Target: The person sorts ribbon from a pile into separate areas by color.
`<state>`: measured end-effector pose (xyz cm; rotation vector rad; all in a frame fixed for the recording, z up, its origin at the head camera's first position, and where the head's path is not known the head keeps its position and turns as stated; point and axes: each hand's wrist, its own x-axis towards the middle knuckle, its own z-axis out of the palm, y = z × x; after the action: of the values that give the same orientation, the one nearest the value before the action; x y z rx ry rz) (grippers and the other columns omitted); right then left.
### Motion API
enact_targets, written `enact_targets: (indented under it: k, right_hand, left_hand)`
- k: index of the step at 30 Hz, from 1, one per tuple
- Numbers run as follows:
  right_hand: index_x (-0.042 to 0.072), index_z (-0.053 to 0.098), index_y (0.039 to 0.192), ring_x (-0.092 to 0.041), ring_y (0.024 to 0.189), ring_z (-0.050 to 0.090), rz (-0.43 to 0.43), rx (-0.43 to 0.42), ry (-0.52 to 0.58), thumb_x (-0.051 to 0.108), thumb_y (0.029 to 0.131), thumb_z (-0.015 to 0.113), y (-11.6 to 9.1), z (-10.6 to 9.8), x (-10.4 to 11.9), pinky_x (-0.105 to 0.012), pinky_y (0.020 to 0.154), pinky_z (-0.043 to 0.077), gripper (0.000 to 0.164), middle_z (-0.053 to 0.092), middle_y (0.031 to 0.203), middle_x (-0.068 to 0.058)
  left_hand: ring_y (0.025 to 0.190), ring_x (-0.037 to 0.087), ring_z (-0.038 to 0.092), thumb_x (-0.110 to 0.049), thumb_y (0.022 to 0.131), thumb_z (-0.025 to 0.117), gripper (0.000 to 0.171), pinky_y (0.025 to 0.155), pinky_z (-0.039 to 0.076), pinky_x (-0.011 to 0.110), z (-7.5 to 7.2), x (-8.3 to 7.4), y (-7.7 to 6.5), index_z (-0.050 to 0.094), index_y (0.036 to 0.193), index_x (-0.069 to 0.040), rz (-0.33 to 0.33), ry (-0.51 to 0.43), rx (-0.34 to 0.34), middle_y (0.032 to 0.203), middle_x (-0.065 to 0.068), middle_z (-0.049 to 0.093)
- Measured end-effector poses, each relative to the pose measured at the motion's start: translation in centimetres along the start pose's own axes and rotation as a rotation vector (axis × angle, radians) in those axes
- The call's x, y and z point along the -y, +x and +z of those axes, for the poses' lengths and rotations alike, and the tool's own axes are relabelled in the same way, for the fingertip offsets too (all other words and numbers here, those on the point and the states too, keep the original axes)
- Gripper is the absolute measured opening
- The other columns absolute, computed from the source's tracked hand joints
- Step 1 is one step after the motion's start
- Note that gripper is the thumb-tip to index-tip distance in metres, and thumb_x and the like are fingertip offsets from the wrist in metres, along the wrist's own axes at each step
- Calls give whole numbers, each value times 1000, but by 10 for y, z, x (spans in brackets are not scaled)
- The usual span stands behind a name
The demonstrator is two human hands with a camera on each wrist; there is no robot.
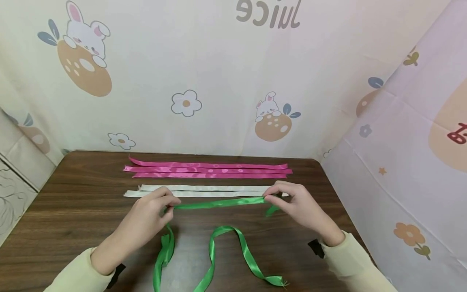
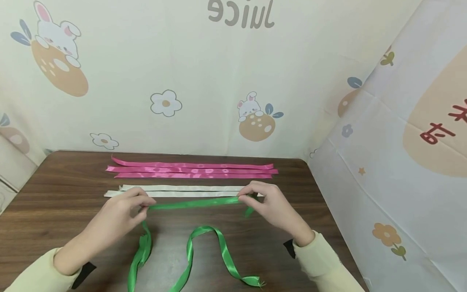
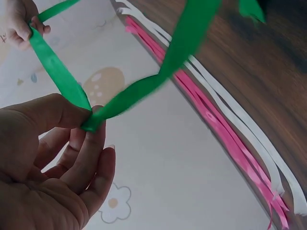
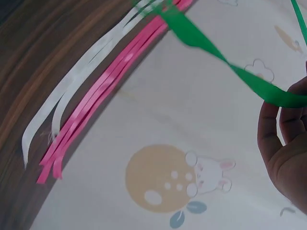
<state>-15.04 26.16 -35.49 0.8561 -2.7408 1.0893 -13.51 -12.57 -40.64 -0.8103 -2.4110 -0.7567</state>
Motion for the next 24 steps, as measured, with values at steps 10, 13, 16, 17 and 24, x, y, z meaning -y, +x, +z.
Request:
enact_targets:
  k: [10, 13, 16, 17, 24]
  right_hand:
    - [21, 75, 99, -1, 75, 65, 0, -49, -26, 9, 95, 73, -9, -10, -14, -19, 71, 54, 13, 72, 94, 4]
    - [22, 75, 100, 0, 82, 63, 12, -57, -51, 11, 95, 74, -10, -9, -17, -19, 70, 53, 13, 73, 94, 4]
    - [24, 75, 101, 0, 81, 63, 24, -55, -56, 11, 95, 74, -11, -9, -20, -21, 69, 53, 15, 73, 95, 5]
    - [25, 75, 101, 0, 80, 63, 26, -56, -56, 11, 95, 74, -11, -8, -21, -21, 68, 53, 15, 73, 95, 5]
    - [25, 75, 100, 0, 81, 62, 24, -68, -93, 12, 93, 76, -11, -7, -27, -20, 70, 52, 14, 73, 94, 9]
  left_hand:
    - [63, -1, 49, 12, 69, 75, 28, 57, 38, 11, -4, 9, -3, 78, 83, -13, -4, 24, -29, 86, -9, 66]
    - [62, -4, 44, 11, 70, 74, 28, 56, 35, 11, -5, 9, -4, 78, 83, -13, -33, 15, -19, 84, -10, 66]
    - [61, -6, 36, 10, 71, 73, 27, 54, 33, 14, -6, 9, -5, 78, 83, -14, -71, 10, 7, 80, -12, 65]
    - [60, -7, 35, 9, 71, 72, 27, 54, 33, 15, -6, 10, -6, 78, 83, -15, -83, 8, 19, 80, -12, 65]
    - [61, -5, 44, 7, 76, 71, 24, 55, 40, 17, -8, 17, -10, 79, 87, -14, -187, -4, 121, 82, -8, 71]
